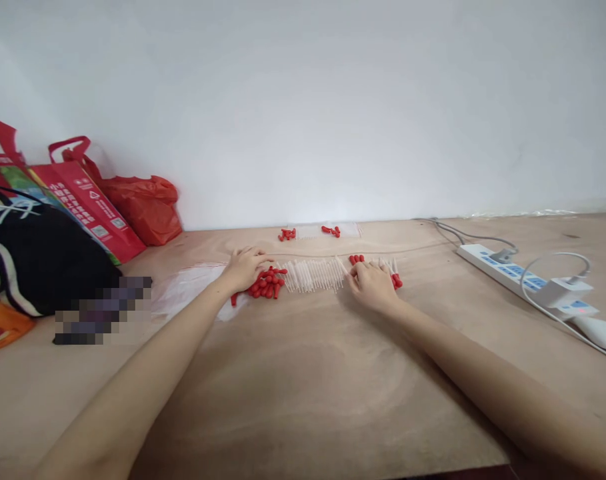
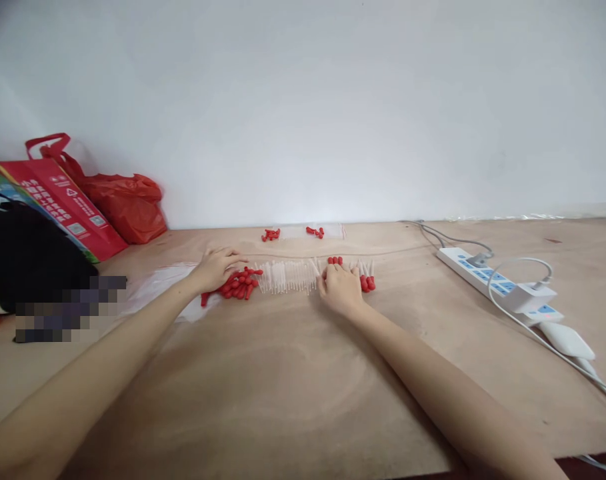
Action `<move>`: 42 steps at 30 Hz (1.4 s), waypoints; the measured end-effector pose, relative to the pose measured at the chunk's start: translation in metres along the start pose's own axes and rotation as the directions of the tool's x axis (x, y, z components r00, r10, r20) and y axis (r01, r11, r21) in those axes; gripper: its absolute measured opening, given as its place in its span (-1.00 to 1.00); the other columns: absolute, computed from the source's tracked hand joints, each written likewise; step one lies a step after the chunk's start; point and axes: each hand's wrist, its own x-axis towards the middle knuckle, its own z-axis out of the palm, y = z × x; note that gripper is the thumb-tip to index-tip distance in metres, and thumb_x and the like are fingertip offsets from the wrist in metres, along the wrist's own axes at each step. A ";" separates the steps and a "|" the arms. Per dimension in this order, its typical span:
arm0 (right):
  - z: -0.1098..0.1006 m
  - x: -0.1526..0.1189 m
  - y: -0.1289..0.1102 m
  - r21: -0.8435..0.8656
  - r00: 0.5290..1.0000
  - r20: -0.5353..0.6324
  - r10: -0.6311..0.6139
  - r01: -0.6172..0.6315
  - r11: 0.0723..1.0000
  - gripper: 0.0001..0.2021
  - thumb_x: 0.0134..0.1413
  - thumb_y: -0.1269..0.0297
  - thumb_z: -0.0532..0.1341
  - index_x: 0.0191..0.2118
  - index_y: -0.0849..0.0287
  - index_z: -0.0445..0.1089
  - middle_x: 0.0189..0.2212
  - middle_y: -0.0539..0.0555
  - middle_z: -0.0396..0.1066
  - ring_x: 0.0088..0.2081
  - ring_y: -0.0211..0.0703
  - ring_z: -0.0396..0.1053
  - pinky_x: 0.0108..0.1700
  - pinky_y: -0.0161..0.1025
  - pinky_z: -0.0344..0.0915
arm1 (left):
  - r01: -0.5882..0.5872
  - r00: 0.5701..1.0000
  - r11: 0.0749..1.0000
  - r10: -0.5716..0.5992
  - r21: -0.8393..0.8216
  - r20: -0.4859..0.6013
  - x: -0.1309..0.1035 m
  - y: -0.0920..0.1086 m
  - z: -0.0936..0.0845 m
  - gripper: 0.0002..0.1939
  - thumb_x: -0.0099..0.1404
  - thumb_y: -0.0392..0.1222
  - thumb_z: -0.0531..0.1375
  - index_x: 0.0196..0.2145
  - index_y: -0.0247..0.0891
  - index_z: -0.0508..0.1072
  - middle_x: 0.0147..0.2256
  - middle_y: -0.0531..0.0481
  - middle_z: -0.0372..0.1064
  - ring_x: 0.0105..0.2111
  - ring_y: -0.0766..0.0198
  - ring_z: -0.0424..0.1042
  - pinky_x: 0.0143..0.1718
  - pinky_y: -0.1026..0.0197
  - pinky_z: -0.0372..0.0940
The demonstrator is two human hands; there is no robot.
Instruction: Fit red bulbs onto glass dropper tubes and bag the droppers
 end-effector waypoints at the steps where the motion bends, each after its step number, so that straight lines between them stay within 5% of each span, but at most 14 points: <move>1: -0.001 -0.007 0.002 0.007 0.998 -0.043 -0.036 0.036 0.999 -0.77 0.06 0.22 -0.05 -0.42 0.20 0.27 -0.38 0.13 0.37 -0.26 -0.05 0.26 -0.25 -0.16 -0.02 | -0.058 0.997 0.998 0.058 -0.002 0.048 0.004 -0.005 0.001 -0.73 0.15 -0.34 0.04 -0.21 -0.12 0.40 -0.18 -0.03 0.31 -0.12 0.11 0.23 -0.14 0.05 0.02; 7: -0.001 -0.033 0.016 -0.006 0.967 -0.203 -0.156 0.158 0.987 -0.78 0.09 0.21 -0.06 -0.46 0.19 0.20 -0.47 0.08 0.35 -0.37 -0.12 0.25 -0.29 -0.20 -0.05 | -0.189 0.971 0.980 0.196 -0.064 0.133 0.018 -0.016 0.004 -0.82 0.17 -0.27 0.01 -0.34 -0.20 0.40 -0.27 -0.01 0.33 -0.25 0.19 0.30 -0.18 0.14 0.10; 11: 0.002 -0.037 0.019 0.061 0.966 -0.185 -0.181 0.195 0.979 -0.80 0.11 0.25 -0.07 -0.44 0.19 0.17 -0.49 0.07 0.35 -0.42 -0.15 0.25 -0.30 -0.21 -0.05 | -0.131 0.991 0.983 0.134 -0.131 0.012 0.016 -0.008 -0.010 -0.83 0.21 -0.24 -0.05 -0.35 -0.24 0.32 -0.34 -0.03 0.33 -0.29 0.19 0.30 -0.23 0.17 0.15; 15: 0.007 -0.037 0.018 0.226 0.956 -0.157 -0.249 0.280 0.933 -0.85 0.12 0.34 -0.08 -0.38 0.20 0.17 -0.47 0.05 0.38 -0.48 -0.21 0.25 -0.30 -0.23 -0.03 | -0.017 0.989 0.951 -0.029 -0.308 -0.146 -0.006 0.029 -0.016 -0.82 0.27 -0.19 -0.12 -0.23 -0.28 0.18 -0.38 -0.03 0.32 -0.40 0.23 0.33 -0.36 0.20 0.20; 17: 0.009 -0.037 0.017 0.279 0.942 -0.162 -0.295 0.330 0.902 -0.86 0.12 0.37 -0.07 -0.31 0.20 0.20 -0.40 0.06 0.39 -0.43 -0.22 0.26 -0.30 -0.25 -0.03 | -0.058 0.995 0.937 0.027 -0.345 -0.096 -0.024 0.055 -0.008 -0.83 0.28 -0.17 -0.12 -0.25 -0.27 0.17 -0.46 0.01 0.29 -0.50 0.27 0.31 -0.45 0.23 0.19; 20: 0.009 -0.040 0.013 0.282 0.919 -0.167 -0.356 0.391 0.876 -0.76 0.11 0.42 -0.06 -0.14 0.18 0.24 -0.35 0.07 0.39 -0.39 -0.23 0.27 -0.29 -0.25 -0.04 | -0.176 0.979 0.927 0.130 -0.331 -0.157 -0.047 0.090 0.011 -0.85 0.28 -0.16 -0.06 -0.30 -0.25 0.23 -0.39 -0.03 0.31 -0.36 0.22 0.32 -0.33 0.18 0.19; 23: 0.007 -0.045 0.006 0.240 0.908 -0.163 -0.385 0.415 0.878 -0.73 0.11 0.43 -0.06 -0.13 0.16 0.29 -0.42 0.05 0.39 -0.42 -0.24 0.25 -0.27 -0.23 -0.07 | -0.190 0.976 0.904 0.133 -0.383 -0.171 -0.058 0.108 0.025 -0.84 0.28 -0.19 -0.04 -0.23 -0.26 0.25 -0.38 -0.02 0.31 -0.35 0.24 0.31 -0.26 0.15 0.16; 30: 0.000 -0.051 -0.008 0.208 0.864 -0.172 -0.473 0.501 0.840 -0.79 0.10 0.34 0.00 -0.26 0.14 0.37 -0.41 0.02 0.40 -0.42 -0.29 0.25 -0.25 -0.21 -0.12 | -0.165 0.983 0.917 0.123 -0.363 -0.135 -0.059 0.110 0.023 -0.81 0.29 -0.19 -0.01 -0.33 -0.24 0.37 -0.34 0.01 0.31 -0.31 0.27 0.29 -0.23 0.13 0.02; 42: 0.002 -0.048 -0.008 0.221 0.830 -0.145 -0.538 0.557 0.800 -0.75 0.11 0.37 0.00 -0.17 0.07 0.37 -0.42 0.00 0.39 -0.39 -0.31 0.25 -0.26 -0.21 -0.15 | -0.250 0.964 0.881 0.187 -0.402 -0.189 -0.060 0.111 0.021 -0.81 0.29 -0.22 -0.02 -0.38 -0.23 0.36 -0.38 0.04 0.39 -0.33 0.29 0.29 -0.17 0.14 -0.03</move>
